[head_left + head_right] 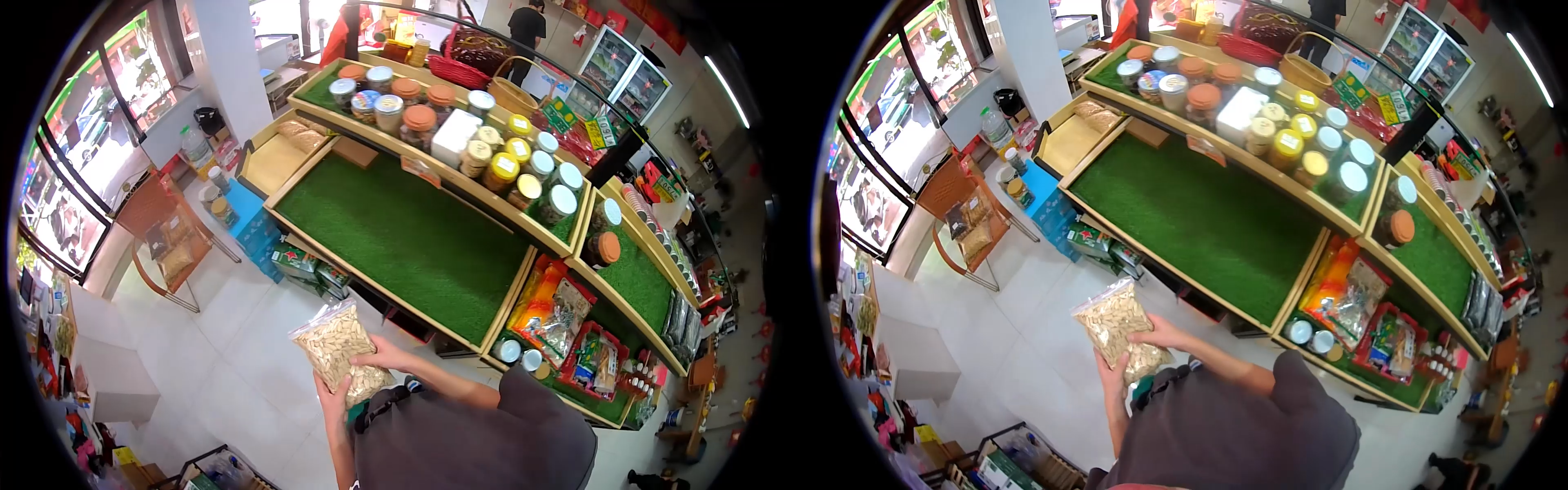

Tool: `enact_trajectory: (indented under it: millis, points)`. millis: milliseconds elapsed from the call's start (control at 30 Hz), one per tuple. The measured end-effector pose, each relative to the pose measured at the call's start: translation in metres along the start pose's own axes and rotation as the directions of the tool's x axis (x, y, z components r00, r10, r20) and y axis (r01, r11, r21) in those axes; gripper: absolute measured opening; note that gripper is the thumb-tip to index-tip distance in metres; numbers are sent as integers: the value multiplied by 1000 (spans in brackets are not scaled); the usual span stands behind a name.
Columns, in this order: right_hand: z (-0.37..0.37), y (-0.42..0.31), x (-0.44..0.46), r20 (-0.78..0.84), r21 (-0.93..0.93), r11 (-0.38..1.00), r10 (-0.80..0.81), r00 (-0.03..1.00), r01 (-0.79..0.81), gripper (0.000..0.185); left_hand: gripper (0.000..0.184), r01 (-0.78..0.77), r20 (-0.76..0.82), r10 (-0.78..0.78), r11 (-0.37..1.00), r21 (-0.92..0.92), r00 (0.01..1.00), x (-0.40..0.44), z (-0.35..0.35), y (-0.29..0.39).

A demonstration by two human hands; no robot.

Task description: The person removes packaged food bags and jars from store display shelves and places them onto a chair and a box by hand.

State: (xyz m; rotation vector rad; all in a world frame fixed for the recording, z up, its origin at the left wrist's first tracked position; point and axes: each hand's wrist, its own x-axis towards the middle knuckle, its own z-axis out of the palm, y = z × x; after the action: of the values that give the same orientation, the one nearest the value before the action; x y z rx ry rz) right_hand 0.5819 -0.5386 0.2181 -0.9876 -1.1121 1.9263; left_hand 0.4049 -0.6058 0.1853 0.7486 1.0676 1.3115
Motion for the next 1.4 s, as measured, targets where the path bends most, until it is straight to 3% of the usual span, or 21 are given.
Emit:
enact_trajectory:
  millis: [133,233,267,333,467,533,667,867,1000,1133,1200,1400]
  points:
    - [60,-4,85,100,-38,998,45,994,-42,64,72,-8,-37,4,995,-102,999,39,-60,59]
    - [104,-1,143,125,-49,984,176,976,-172,60,69,-102,-186,92,994,-44,978,60,-113,82]
    - [119,-10,157,178,-61,976,216,960,-209,60,67,-75,-234,50,992,-99,971,70,-121,94]
    - [146,-16,185,16,-53,945,325,946,-323,53,64,-35,-345,-28,984,-173,938,88,-139,105]
    - [163,26,264,54,-37,971,237,970,-235,40,58,1,-517,-119,975,-222,848,132,-182,95]
    - [168,30,296,91,-39,948,319,944,-316,40,57,-2,-580,-133,974,-226,804,150,-199,97]
    - [183,34,384,105,-28,919,395,913,-394,39,55,-21,-603,-125,973,-229,788,214,-241,109]
    - [207,7,521,153,-75,920,393,907,-386,43,57,12,-594,-258,922,-386,762,327,-295,154]
    - [200,0,607,170,-87,930,367,915,-357,44,60,-16,-608,-147,967,-254,781,410,-329,157]
    - [186,1,669,53,-137,933,343,938,-333,43,61,46,-582,-262,932,-359,770,479,-343,166]
    - [177,14,695,-98,-133,924,349,932,-359,49,64,65,-601,-299,923,-380,741,506,-346,168]
    - [167,28,790,-102,-85,827,548,830,-556,44,64,236,-504,-444,874,-424,741,601,-413,143]
